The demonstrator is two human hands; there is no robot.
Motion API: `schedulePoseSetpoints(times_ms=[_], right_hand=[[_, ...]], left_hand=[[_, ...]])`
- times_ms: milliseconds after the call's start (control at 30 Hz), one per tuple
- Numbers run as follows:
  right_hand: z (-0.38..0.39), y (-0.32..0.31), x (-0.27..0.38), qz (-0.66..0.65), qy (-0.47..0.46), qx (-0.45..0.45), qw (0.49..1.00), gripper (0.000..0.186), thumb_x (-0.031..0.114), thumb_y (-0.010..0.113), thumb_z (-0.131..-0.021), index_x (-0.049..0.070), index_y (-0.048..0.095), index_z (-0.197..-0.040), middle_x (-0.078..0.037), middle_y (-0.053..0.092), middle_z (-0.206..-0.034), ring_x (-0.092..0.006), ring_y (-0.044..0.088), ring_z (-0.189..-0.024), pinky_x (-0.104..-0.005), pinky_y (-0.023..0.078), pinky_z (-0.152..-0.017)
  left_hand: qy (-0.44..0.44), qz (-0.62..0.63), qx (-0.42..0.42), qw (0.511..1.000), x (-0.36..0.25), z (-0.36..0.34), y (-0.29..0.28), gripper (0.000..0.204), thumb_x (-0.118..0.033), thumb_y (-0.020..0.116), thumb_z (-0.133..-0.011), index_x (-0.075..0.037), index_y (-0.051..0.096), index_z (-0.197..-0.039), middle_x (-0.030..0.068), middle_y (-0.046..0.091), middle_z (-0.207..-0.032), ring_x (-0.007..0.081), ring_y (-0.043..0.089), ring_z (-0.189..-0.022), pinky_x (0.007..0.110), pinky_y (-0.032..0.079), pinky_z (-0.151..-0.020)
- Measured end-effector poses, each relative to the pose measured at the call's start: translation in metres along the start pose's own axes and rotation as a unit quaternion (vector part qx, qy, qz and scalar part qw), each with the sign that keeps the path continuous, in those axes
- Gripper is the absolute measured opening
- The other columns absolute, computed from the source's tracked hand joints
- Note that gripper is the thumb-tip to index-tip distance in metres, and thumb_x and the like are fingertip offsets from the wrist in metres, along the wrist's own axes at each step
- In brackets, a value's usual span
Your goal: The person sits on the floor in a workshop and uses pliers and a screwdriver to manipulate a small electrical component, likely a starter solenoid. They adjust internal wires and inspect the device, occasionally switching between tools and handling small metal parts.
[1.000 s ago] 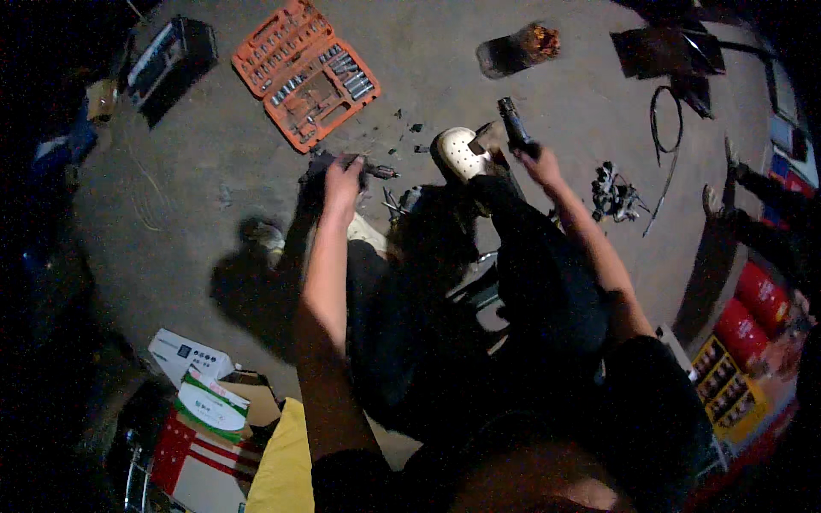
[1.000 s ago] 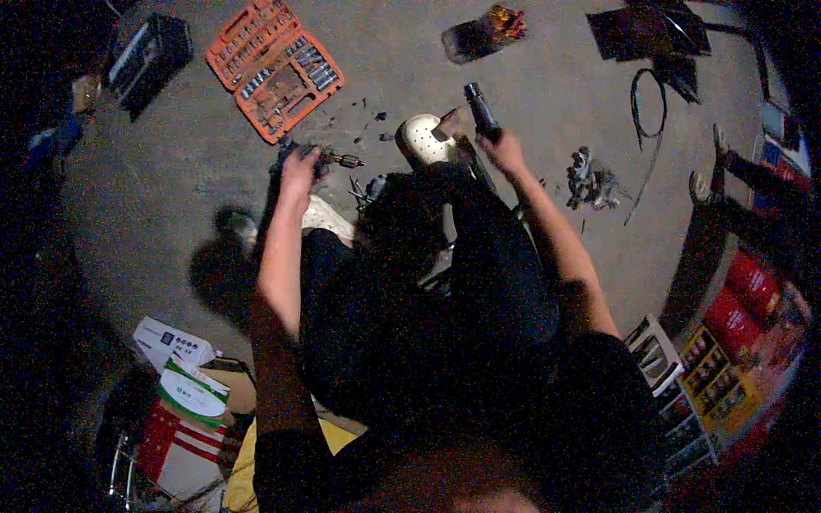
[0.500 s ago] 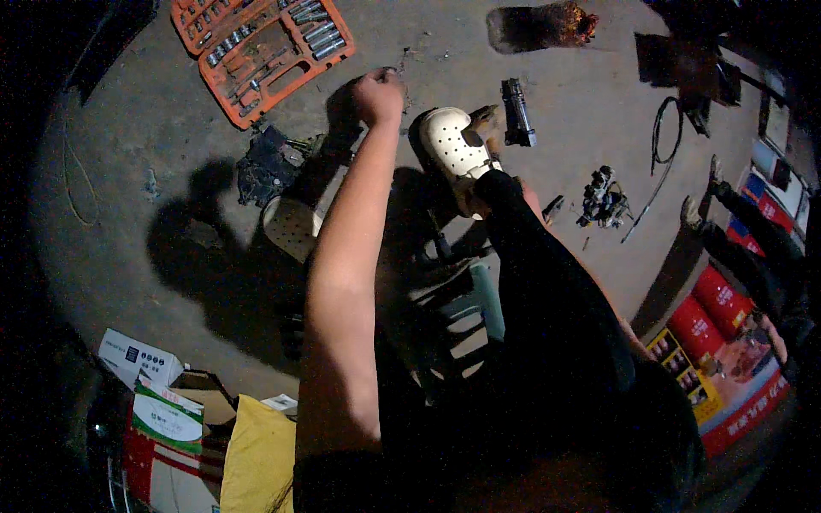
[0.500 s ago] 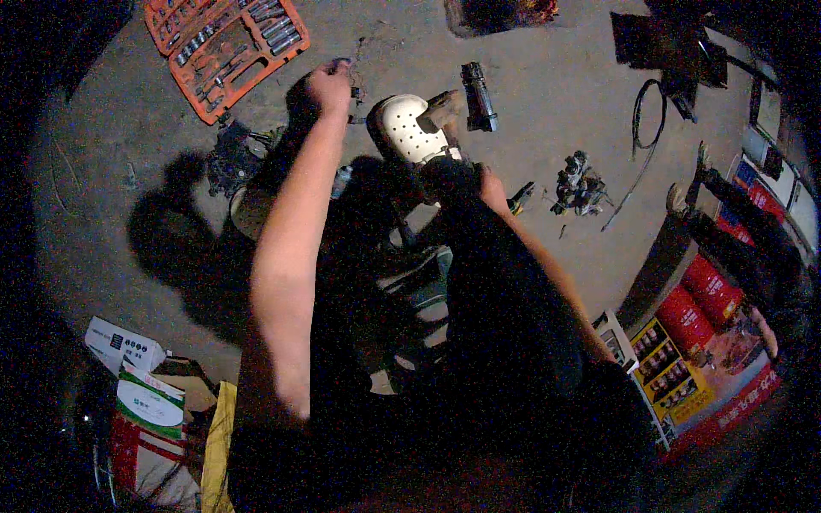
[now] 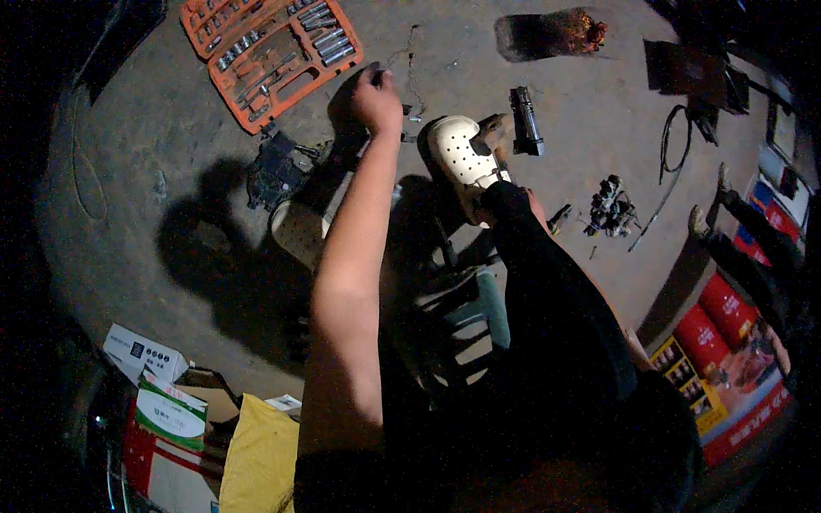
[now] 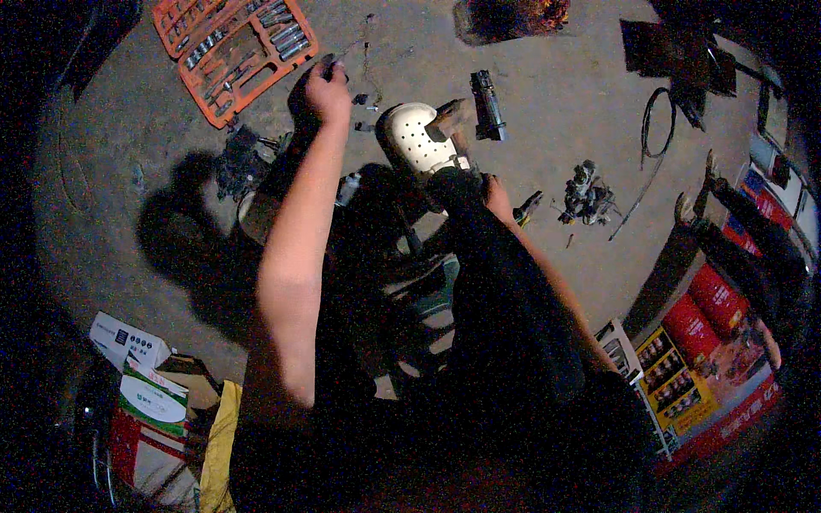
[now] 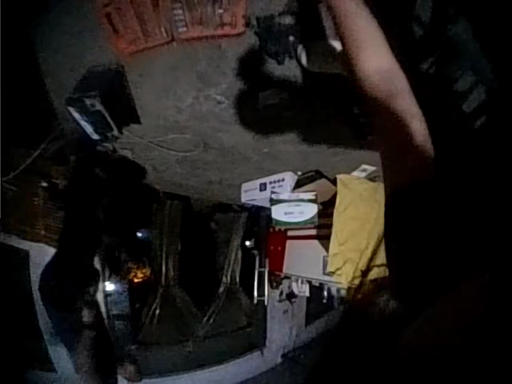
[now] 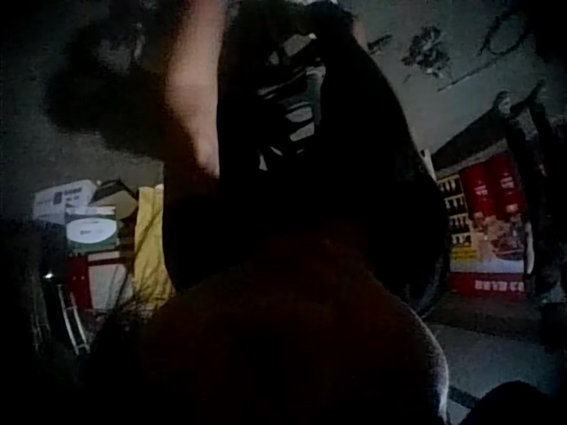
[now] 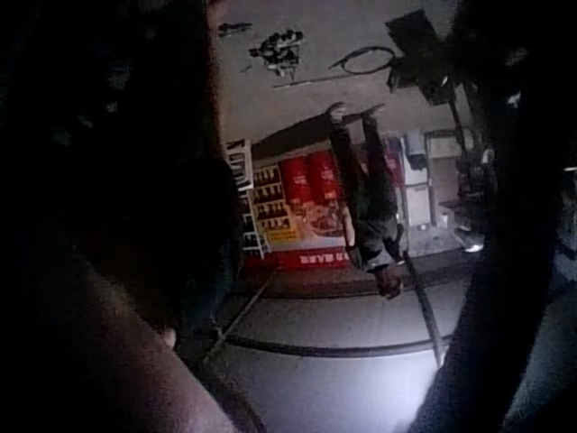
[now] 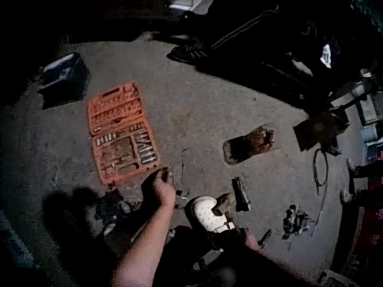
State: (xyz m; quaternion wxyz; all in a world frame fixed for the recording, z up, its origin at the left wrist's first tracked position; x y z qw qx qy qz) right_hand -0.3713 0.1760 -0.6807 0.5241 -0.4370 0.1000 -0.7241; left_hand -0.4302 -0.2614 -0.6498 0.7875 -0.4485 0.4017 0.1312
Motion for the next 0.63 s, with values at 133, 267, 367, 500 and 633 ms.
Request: schedulePoseSetpoints(times_ms=[133, 267, 367, 500, 633], right_hand=[[-0.004, 0.002, -0.021, 0.028, 0.011, -0.010, 1.000, 0.040, 0.021, 0.057, -0.079, -0.003, 0.048, -0.110, -0.026, 0.050, -0.104, -0.0433, 0.049, -0.097, -0.0447, 0.043, -0.080], [0.003, -0.001, -0.007, -0.029, 0.053, -0.028, 0.998, 0.040, 0.025, 0.057, -0.081, -0.005, 0.049, -0.107, -0.025, 0.053, -0.097, -0.0419, 0.052, -0.091, -0.0429, 0.044, -0.075], [0.010, -0.010, 0.026, -0.033, 0.066, -0.047, 0.996, 0.040, 0.028, 0.056, -0.083, -0.006, 0.049, -0.104, -0.025, 0.055, -0.091, -0.0409, 0.054, -0.085, -0.0415, 0.044, -0.071], [0.002, -0.010, 0.022, -0.004, 0.086, -0.058, 0.995, 0.041, 0.030, 0.056, -0.084, -0.006, 0.051, -0.101, -0.025, 0.056, -0.089, -0.0398, 0.055, -0.083, -0.0412, 0.044, -0.069], [0.008, 0.003, 0.010, -0.149, 0.126, -0.137, 0.971, 0.045, 0.033, 0.056, -0.084, -0.006, 0.051, -0.105, -0.027, 0.058, -0.096, -0.0387, 0.057, -0.087, -0.0408, 0.046, -0.072]], left_hand=[[0.113, -0.174, -0.032, 0.978, -0.045, 0.028, -0.003, 0.056, -0.031, 0.072, -0.072, -0.002, 0.050, -0.114, 0.0190, 0.050, -0.110, 0.0365, 0.041, -0.111, 0.048, 0.035, -0.091], [0.112, -0.233, 0.048, 0.965, -0.046, 0.052, 0.016, 0.047, -0.036, 0.073, -0.070, -0.003, 0.056, -0.099, 0.0172, 0.051, -0.106, 0.0346, 0.043, -0.110, 0.047, 0.037, -0.089], [0.048, -0.242, 0.082, 0.966, -0.024, 0.050, 0.029, 0.045, -0.034, 0.073, -0.070, -0.003, 0.059, -0.098, 0.0177, 0.053, -0.106, 0.0348, 0.044, -0.109, 0.046, 0.038, -0.089], [0.125, -0.222, 0.119, 0.960, -0.042, 0.048, 0.032, 0.034, -0.027, 0.069, -0.074, -0.003, 0.061, -0.098, 0.0174, 0.055, -0.100, 0.0351, 0.046, -0.106, 0.045, 0.039, -0.087], [0.212, -0.197, 0.160, 0.944, -0.049, 0.050, 0.046, 0.030, -0.025, 0.058, -0.082, -0.004, 0.058, -0.103, 0.0202, 0.056, -0.105, 0.0377, 0.047, -0.107, 0.045, 0.039, -0.087]])
Point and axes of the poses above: each hand's wrist, its own z-axis away from the middle knuckle, its own y-axis out of the palm, x = y × z, the point moved 9 cm from there along -z, towards the middle knuckle
